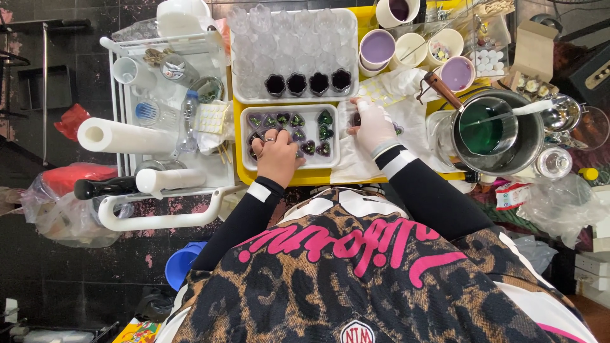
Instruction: Pouring melted green wax into heart-shaped molds and arranging the molds on a tray.
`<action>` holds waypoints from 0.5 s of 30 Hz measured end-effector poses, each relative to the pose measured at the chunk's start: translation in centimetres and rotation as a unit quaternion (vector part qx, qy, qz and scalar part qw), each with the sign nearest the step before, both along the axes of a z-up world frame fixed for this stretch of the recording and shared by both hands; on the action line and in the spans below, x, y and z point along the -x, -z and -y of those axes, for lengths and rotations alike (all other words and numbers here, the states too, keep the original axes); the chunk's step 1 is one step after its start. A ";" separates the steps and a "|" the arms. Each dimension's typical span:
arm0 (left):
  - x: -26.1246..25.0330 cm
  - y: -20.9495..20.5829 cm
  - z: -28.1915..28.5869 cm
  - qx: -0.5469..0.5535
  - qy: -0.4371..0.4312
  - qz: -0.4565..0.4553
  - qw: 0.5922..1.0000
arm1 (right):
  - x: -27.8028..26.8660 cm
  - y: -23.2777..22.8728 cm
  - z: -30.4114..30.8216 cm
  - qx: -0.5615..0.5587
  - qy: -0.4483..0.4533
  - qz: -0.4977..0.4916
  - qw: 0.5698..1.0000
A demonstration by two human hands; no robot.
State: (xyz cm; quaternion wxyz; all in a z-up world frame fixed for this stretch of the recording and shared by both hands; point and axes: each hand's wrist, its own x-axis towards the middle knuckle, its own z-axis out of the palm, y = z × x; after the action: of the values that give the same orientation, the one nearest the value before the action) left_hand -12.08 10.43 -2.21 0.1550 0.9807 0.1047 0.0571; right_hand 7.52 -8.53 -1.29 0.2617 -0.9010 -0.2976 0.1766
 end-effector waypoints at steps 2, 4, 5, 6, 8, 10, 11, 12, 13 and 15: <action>-0.2 -0.9 0.2 -0.018 0.002 0.012 1.000 | 0.1 -0.4 0.1 -0.001 -0.001 0.004 1.000; -0.3 -1.4 0.2 -0.035 0.006 0.025 0.999 | 0.2 -0.7 0.2 -0.003 0.000 0.009 1.000; -0.3 -1.4 0.2 -0.031 0.004 0.023 0.999 | 0.1 -0.8 0.3 -0.004 -0.002 0.018 1.000; -0.2 -1.4 0.3 -0.025 0.002 0.020 0.999 | 0.2 -0.8 0.5 -0.005 -0.004 0.026 1.000; -0.3 -1.5 0.3 -0.025 0.000 0.018 1.000 | 0.6 -1.5 0.6 -0.002 0.000 0.036 0.999; -0.3 -2.0 0.3 -0.025 -0.002 0.018 1.000 | 1.3 -2.6 0.6 0.001 0.002 0.046 0.999; -0.2 -2.6 0.3 -0.022 -0.003 0.035 0.999 | 1.7 -3.4 0.5 0.013 0.001 0.043 0.999; -0.1 -3.1 0.4 -0.019 -0.004 0.053 0.998 | 2.1 -4.2 0.4 0.024 0.000 0.041 0.999; 0.2 -3.1 0.2 -0.019 -0.005 0.053 0.998 | 2.8 -3.8 0.3 0.024 -0.001 0.041 0.999; 0.8 -3.1 -0.2 -0.004 -0.027 0.064 0.998 | 4.1 -3.1 0.0 0.021 -0.077 0.083 0.993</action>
State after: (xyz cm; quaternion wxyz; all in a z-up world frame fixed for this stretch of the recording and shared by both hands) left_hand -12.88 10.61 0.87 0.1559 0.9724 0.1210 0.1244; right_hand 3.42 -8.52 1.85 0.2034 -0.8921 -0.3830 0.1272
